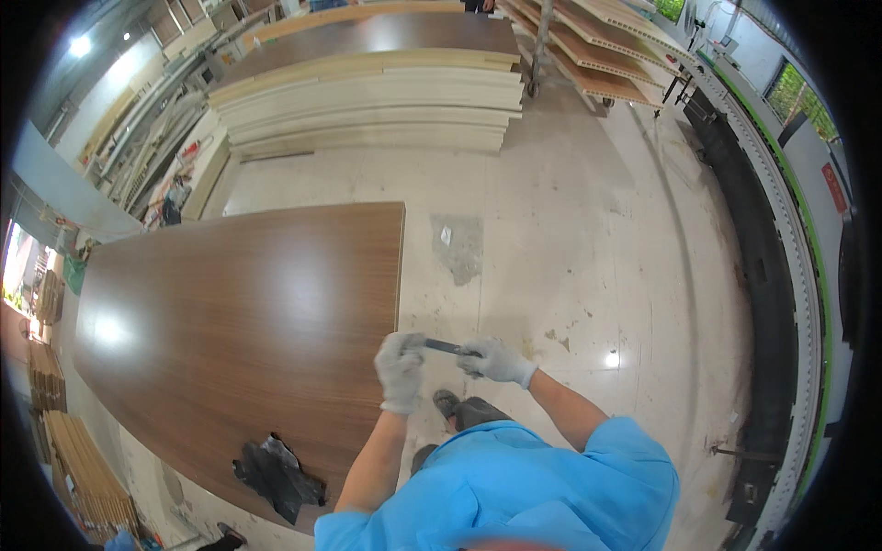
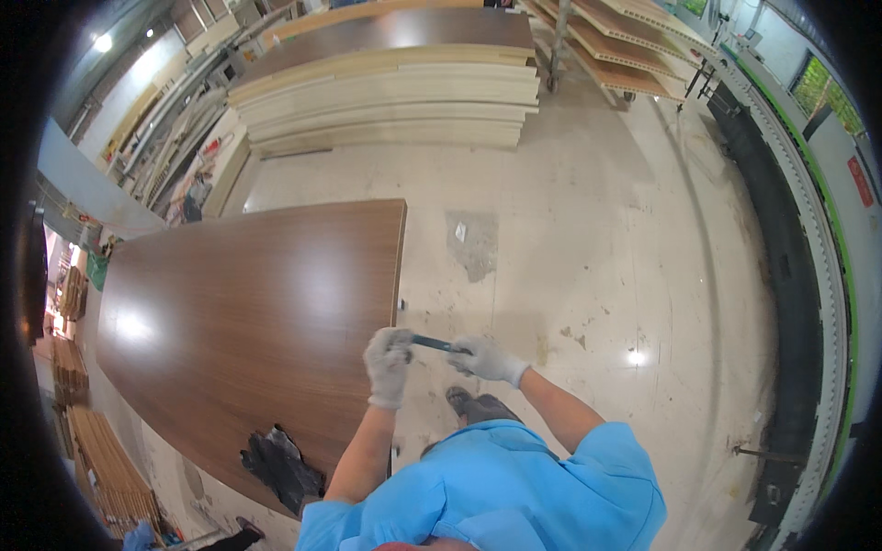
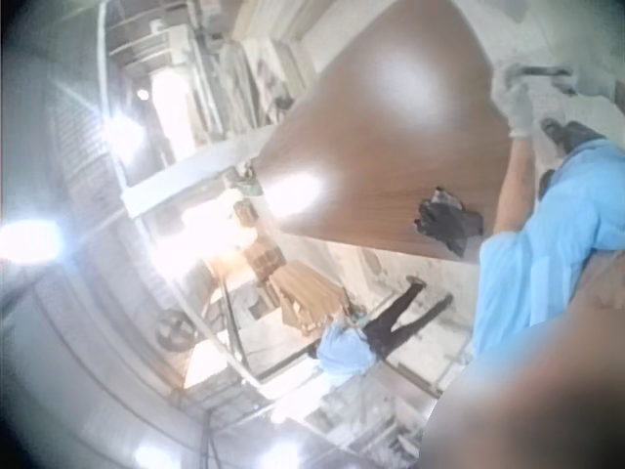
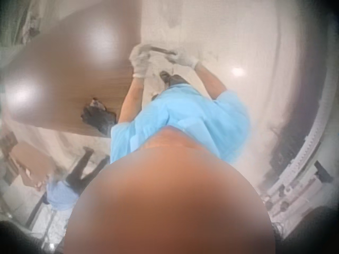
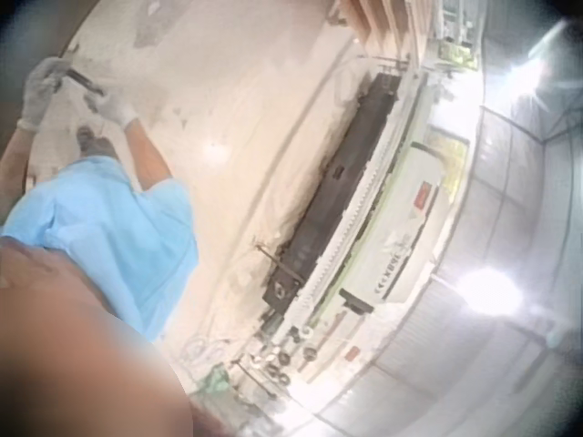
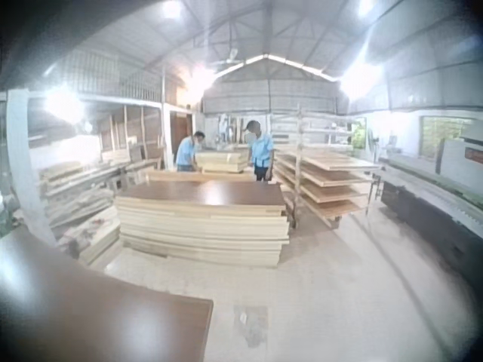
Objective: The person wipes a large wooden board with a dark cloth, moving across the surface and edges. They occasionally use a small tool to scrape or clean the edges. The person continues wiping different sections of the board throughout the clip.
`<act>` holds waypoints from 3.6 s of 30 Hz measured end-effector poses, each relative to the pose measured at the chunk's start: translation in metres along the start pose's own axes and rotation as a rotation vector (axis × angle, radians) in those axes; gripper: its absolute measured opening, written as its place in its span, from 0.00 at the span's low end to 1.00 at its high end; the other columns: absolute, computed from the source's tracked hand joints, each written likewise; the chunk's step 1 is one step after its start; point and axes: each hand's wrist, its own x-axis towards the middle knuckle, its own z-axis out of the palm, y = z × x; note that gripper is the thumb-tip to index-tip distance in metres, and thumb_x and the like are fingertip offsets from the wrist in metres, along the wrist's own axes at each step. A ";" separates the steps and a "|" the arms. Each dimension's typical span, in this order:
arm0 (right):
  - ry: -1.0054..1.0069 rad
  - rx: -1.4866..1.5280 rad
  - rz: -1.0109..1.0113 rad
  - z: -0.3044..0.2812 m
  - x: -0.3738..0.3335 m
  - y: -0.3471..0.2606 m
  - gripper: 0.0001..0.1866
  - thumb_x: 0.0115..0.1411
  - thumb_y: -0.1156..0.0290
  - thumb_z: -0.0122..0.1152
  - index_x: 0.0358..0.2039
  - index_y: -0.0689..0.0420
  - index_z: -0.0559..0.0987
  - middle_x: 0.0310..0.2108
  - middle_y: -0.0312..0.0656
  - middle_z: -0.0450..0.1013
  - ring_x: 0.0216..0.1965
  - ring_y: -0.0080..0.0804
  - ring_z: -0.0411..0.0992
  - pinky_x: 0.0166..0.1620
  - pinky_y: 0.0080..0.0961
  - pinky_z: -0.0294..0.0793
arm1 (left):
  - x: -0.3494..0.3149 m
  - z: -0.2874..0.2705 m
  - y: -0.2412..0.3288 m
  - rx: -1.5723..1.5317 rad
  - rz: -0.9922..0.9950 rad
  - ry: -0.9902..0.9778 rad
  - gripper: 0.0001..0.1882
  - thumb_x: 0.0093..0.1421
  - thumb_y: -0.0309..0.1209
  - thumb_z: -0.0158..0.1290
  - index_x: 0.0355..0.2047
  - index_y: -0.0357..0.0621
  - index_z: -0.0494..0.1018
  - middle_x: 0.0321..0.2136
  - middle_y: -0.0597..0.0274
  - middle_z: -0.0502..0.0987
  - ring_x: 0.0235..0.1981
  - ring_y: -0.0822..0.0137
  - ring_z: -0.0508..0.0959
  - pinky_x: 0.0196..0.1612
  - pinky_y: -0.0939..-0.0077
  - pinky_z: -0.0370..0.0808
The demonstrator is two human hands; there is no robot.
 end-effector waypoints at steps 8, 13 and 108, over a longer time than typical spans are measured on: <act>0.104 -0.161 -0.230 -0.076 -0.064 0.048 0.20 0.67 0.53 0.57 0.44 0.59 0.81 0.33 0.41 0.80 0.32 0.31 0.78 0.41 0.29 0.78 | -0.036 -0.086 0.001 -0.052 -0.217 0.214 0.15 0.69 0.36 0.55 0.27 0.42 0.72 0.19 0.73 0.68 0.18 0.81 0.65 0.21 0.84 0.64; 0.173 -0.932 0.040 -0.042 -0.045 0.112 0.20 0.61 0.49 0.60 0.46 0.50 0.82 0.38 0.42 0.81 0.43 0.43 0.79 0.48 0.41 0.77 | -0.077 -0.089 0.000 -0.100 -0.304 0.187 0.16 0.69 0.37 0.56 0.26 0.43 0.72 0.19 0.73 0.68 0.18 0.81 0.65 0.20 0.83 0.64; 0.213 -0.200 -0.499 0.196 0.176 -0.100 0.05 0.62 0.74 0.62 0.37 0.59 0.76 0.24 0.44 0.74 0.23 0.40 0.74 0.27 0.33 0.72 | 0.258 -0.438 -0.083 1.513 -0.161 0.444 0.27 0.61 0.52 0.56 0.60 0.65 0.71 0.62 0.68 0.69 0.65 0.56 0.63 0.64 0.43 0.56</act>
